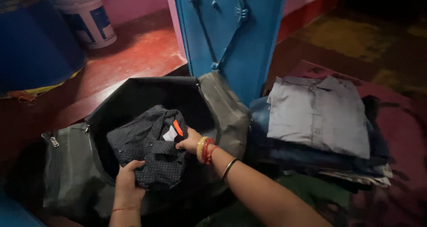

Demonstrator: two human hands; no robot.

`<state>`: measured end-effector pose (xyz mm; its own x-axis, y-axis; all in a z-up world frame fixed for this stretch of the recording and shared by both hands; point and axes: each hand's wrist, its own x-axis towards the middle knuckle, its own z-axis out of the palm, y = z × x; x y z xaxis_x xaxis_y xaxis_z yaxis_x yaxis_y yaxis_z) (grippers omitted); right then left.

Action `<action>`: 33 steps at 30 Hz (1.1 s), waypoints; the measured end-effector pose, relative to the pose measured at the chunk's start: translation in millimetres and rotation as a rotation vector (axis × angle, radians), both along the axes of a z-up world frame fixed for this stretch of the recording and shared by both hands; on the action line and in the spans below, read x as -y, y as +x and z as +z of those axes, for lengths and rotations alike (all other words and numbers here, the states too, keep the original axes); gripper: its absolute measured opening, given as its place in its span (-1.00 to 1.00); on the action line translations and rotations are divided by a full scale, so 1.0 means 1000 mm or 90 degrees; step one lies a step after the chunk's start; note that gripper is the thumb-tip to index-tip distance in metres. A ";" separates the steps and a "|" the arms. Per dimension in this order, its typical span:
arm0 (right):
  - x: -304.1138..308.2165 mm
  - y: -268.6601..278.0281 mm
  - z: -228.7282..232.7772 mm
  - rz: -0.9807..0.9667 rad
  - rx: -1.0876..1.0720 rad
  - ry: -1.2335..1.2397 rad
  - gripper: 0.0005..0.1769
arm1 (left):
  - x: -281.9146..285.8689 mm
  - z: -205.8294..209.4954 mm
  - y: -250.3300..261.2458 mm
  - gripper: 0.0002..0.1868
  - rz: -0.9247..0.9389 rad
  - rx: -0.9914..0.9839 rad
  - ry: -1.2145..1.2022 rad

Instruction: The person unpacks a duffel bag, removing folded shirts, pants, and jeans one by one. They place each item onto a growing stack on the floor beside the bag.

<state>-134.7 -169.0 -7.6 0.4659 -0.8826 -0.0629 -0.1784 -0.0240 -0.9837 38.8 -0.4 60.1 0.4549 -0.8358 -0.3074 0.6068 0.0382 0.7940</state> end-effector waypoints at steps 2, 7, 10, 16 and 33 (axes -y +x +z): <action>-0.003 -0.004 0.006 0.015 0.051 0.015 -0.15 | -0.006 0.002 0.001 -0.29 -0.028 0.002 -0.042; -0.003 -0.023 0.021 0.041 0.102 0.028 -0.12 | -0.007 0.020 -0.012 -0.38 -0.016 -0.017 0.060; 0.003 -0.048 0.030 0.049 0.087 0.038 -0.23 | -0.008 0.037 -0.029 -0.41 -0.043 -0.017 0.067; -0.005 -0.108 0.065 0.007 0.122 0.191 -0.44 | -0.001 0.050 -0.058 -0.49 -0.095 -0.046 0.019; -0.029 -0.264 0.135 -0.051 0.231 0.143 -0.57 | 0.014 0.131 -0.175 -0.26 -0.263 0.076 -0.018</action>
